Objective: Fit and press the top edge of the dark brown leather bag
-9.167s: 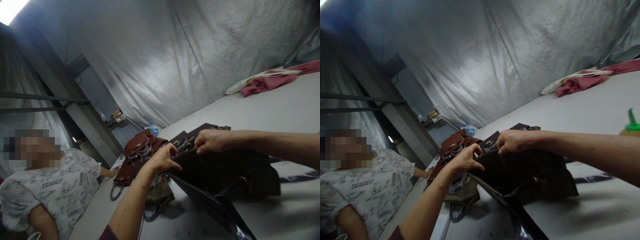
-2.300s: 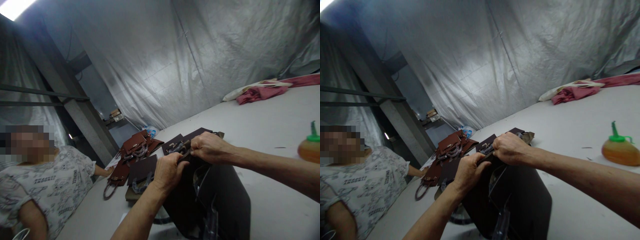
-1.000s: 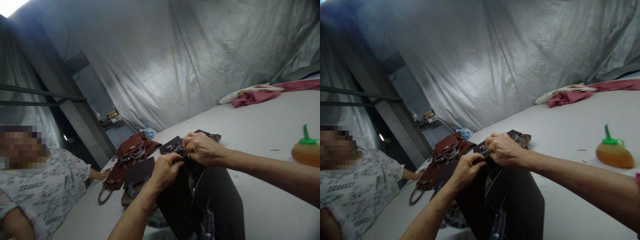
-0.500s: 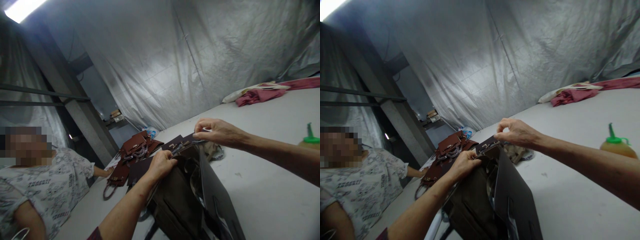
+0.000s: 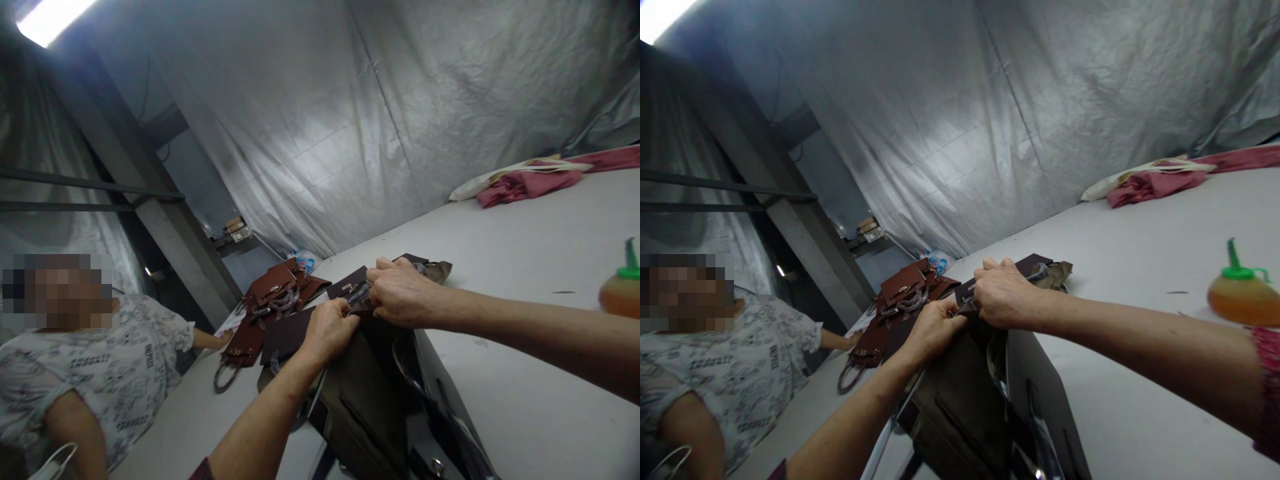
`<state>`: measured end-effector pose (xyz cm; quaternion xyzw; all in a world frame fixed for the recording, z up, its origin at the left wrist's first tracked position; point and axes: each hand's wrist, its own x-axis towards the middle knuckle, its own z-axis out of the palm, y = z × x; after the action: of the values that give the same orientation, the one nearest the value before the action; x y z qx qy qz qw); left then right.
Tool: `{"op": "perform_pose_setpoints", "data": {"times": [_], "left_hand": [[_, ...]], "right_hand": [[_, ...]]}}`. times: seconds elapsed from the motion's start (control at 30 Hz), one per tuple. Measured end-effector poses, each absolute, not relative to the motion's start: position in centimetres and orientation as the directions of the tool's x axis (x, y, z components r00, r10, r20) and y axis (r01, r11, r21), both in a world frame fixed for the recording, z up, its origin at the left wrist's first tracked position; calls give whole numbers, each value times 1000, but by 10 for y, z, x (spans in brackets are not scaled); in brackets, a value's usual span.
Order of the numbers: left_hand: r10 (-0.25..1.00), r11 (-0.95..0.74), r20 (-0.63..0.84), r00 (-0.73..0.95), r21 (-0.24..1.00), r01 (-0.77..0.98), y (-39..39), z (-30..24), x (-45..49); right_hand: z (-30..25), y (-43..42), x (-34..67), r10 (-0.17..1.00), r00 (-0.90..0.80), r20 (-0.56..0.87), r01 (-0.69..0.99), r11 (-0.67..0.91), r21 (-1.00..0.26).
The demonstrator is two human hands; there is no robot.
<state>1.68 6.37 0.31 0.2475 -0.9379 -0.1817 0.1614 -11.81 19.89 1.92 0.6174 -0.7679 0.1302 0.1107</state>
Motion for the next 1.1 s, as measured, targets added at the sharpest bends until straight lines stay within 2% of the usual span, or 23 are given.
{"op": "perform_pose_setpoints", "data": {"times": [0.23, 0.4, 0.57, 0.67, 0.8, 0.97, 1.1], "left_hand": [[-509, 826, 223, -832, 401, -397, 64, 2, 16], [-487, 845, 222, -845, 365, -391, 65, 2, 15], [-399, 854, 178, -899, 429, -294, 67, 5, 17], [-400, 859, 179, -899, 416, -299, 67, 6, 18], [-324, 879, 202, -924, 426, -215, 63, 1, 17], [-358, 798, 169, -918, 565, -208, 56, -5, 6], [-371, 800, 181, -911, 561, -214, 51, -1, -5]], "right_hand": [[18, 194, -119, -923, -241, 300, -970, 223, -93], [16, 191, -124, -924, -183, 336, -983, 178, -46], [12, 188, -129, -897, -155, 413, -986, 167, -6], [9, 186, -130, -888, -150, 434, -986, 169, 6], [7, 184, -130, -880, -171, 443, -981, 195, 8], [4, 178, -133, -867, -141, 478, -985, 171, 20], [-6, 173, -142, -836, -90, 542, -993, 116, 14]]}}
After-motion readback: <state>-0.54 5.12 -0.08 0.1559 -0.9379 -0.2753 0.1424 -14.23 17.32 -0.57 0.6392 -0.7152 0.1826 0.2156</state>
